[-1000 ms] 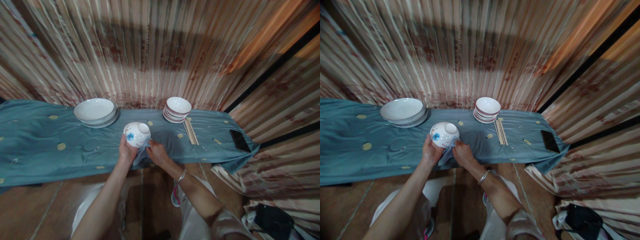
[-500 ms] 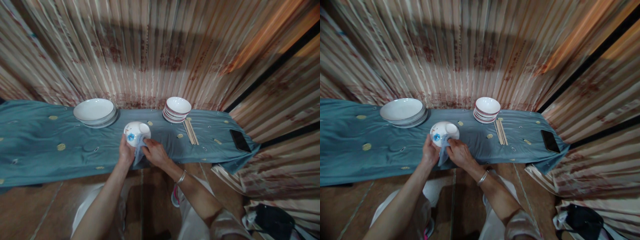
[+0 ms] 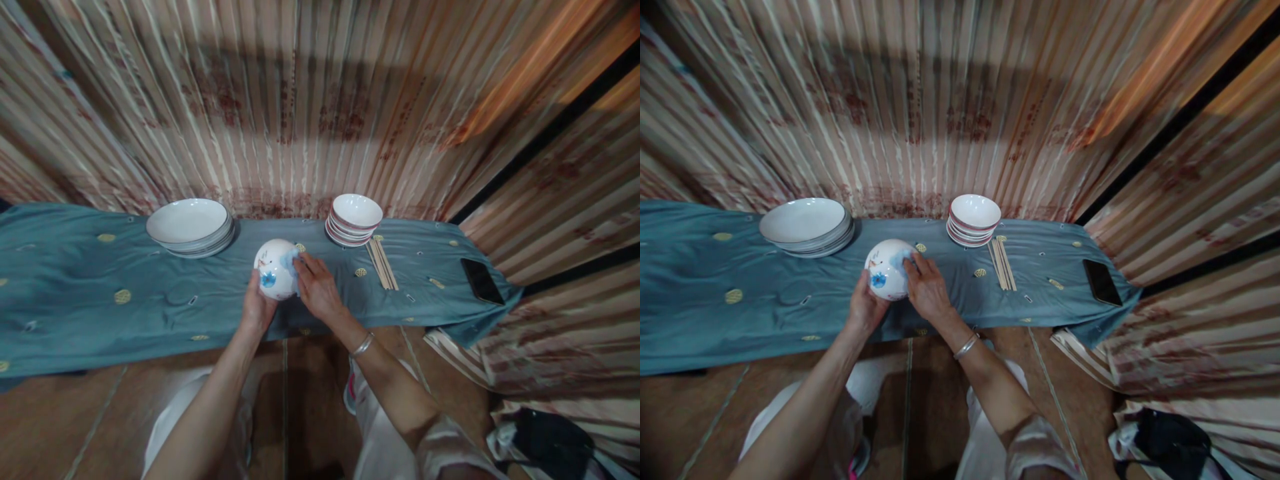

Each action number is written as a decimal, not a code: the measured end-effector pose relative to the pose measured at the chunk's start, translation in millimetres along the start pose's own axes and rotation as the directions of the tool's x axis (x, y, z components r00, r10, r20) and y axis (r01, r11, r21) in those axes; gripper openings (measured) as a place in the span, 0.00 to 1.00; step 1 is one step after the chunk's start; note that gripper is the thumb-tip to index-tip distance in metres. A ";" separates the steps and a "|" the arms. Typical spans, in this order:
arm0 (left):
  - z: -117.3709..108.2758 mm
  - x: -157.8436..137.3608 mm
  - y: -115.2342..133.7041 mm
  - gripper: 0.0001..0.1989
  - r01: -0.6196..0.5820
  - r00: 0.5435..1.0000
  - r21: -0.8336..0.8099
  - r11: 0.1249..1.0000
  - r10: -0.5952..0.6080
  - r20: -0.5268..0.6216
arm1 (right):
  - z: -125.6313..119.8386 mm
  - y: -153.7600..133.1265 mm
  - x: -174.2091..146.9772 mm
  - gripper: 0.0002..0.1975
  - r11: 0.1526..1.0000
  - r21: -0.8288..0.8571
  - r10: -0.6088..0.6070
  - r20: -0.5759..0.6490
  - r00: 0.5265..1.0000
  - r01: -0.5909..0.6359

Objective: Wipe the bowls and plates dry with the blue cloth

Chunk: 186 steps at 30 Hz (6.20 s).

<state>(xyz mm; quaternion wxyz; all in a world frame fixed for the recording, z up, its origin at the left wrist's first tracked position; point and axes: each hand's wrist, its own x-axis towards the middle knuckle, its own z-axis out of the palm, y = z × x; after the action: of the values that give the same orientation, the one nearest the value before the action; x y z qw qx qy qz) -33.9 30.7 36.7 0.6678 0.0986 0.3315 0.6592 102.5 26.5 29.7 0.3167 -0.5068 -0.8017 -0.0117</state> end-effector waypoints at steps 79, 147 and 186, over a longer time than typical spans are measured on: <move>0.8 0.7 -0.4 0.24 0.011 1.000 -0.029 1.000 -0.010 0.012 | -11.2 8.4 5.5 0.15 0.995 -0.079 0.062 0.089 0.994 -0.055; -1.5 1.0 -2.2 0.21 0.006 1.000 -0.011 1.000 -0.006 0.026 | -1.5 -4.9 -8.7 0.17 0.996 0.064 -0.060 -0.041 0.997 0.062; -1.5 -3.7 -3.7 0.19 0.021 0.999 0.017 1.000 -0.022 0.038 | -10.0 19.0 6.5 0.10 0.920 -0.087 0.392 0.177 0.903 -0.383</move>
<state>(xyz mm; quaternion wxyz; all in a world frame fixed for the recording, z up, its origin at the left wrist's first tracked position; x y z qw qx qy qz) -31.4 26.3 34.6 0.6801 0.1131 0.3254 0.6471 121.2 37.6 35.4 0.2215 -0.6625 -0.7111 0.0800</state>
